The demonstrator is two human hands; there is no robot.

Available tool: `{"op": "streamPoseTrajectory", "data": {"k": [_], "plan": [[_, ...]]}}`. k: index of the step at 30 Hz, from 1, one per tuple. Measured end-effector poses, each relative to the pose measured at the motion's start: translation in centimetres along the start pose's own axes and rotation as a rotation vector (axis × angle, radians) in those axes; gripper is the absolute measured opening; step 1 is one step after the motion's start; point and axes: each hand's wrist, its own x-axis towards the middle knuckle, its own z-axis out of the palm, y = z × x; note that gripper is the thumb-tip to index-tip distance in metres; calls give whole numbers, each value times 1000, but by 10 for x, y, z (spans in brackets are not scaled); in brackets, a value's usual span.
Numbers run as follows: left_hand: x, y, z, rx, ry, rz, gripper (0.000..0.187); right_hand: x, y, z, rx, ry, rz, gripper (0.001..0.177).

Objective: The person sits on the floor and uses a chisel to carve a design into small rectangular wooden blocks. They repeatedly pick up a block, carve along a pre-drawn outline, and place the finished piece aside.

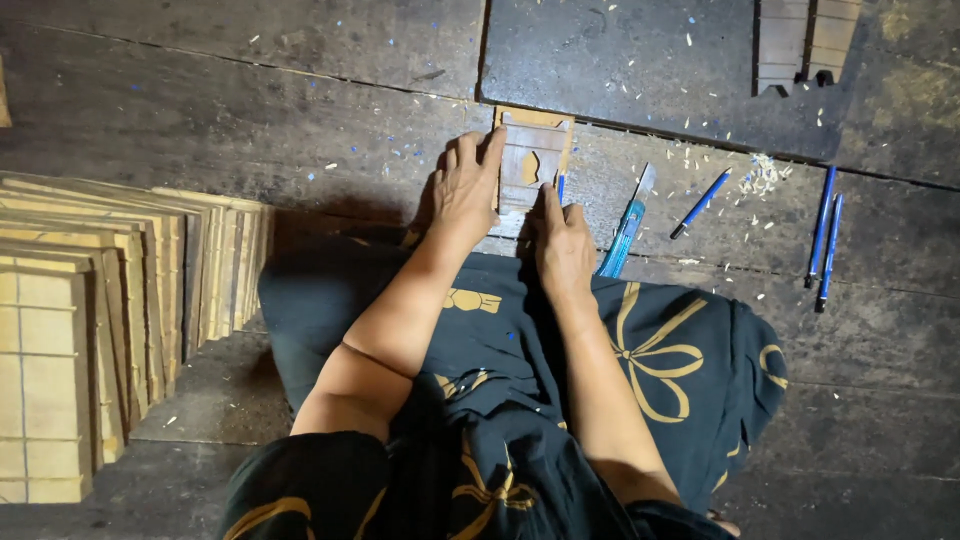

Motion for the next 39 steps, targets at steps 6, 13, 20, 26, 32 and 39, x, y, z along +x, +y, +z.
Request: {"op": "streamPoseTrajectory", "data": {"k": [6, 13, 20, 26, 32, 39], "plan": [[8, -12, 13, 14, 23, 8, 103, 7, -3, 3, 87, 18, 42, 52], [10, -8, 4, 70, -52, 12, 106, 9, 1, 10, 99, 52, 8, 53], [10, -8, 3, 49, -65, 2, 106, 11, 0, 4, 164, -3, 31, 50], [10, -9, 2, 50, -62, -18, 108, 9, 10, 9, 205, 71, -11, 51], [6, -9, -3, 43, 77, 49, 100, 12, 43, 0, 383, 161, 244, 43], [-3, 4, 6, 145, 191, 279, 89, 26, 39, 3, 714, 227, 262, 20]]}}
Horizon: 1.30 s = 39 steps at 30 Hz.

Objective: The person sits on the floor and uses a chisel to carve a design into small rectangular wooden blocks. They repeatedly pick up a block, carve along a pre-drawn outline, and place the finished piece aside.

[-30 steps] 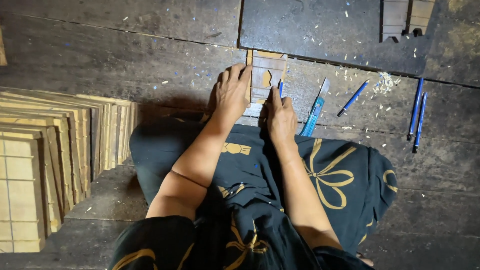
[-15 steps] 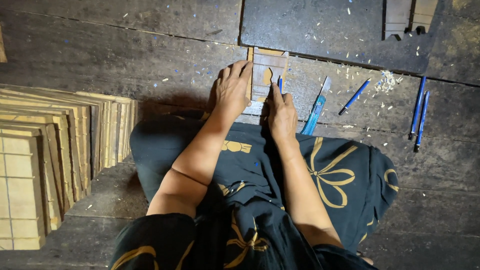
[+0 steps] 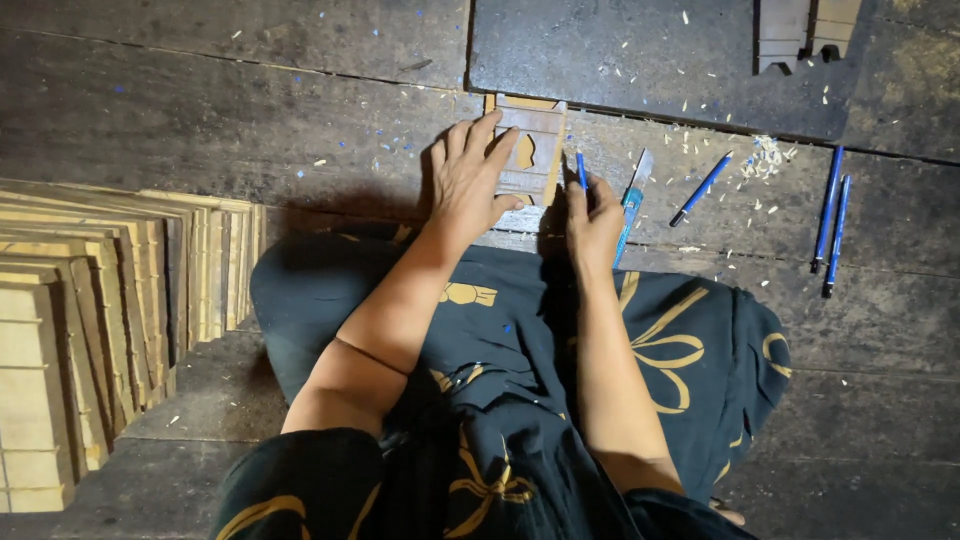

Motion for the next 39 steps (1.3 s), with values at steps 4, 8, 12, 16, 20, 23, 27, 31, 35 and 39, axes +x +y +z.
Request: {"op": "streamPoseTrajectory", "data": {"k": [4, 8, 12, 16, 20, 23, 27, 31, 35, 39], "plan": [[2, -6, 4, -40, -73, -50, 103, 9, 19, 23, 102, -1, 90, 29], [2, -6, 2, -52, -136, -114, 109, 4, 10, 28, 239, -121, 118, 64], [4, -5, 0, -52, -165, -131, 106, 8, 40, 34, 265, -140, 18, 81], [3, -8, 5, -36, -154, -123, 107, 3, 5, 24, 170, -127, -17, 81], [5, -16, 20, -93, -99, -153, 100, -6, -44, 19, -187, -62, -114, 84], [9, -36, 47, -161, -32, -158, 87, -12, -59, 32, -371, -9, -114, 90], [13, -55, 65, -219, 79, -131, 85, -11, -76, 45, -499, -18, -59, 97], [9, -46, 55, -174, 124, -138, 85, -3, -46, 36, -491, 56, 10, 100], [11, -42, 50, -147, 98, -236, 67, 2, -24, 6, -538, 208, 31, 91], [17, -26, 24, -136, 43, -392, 62, -5, 24, 4, -517, 291, -341, 53]]}}
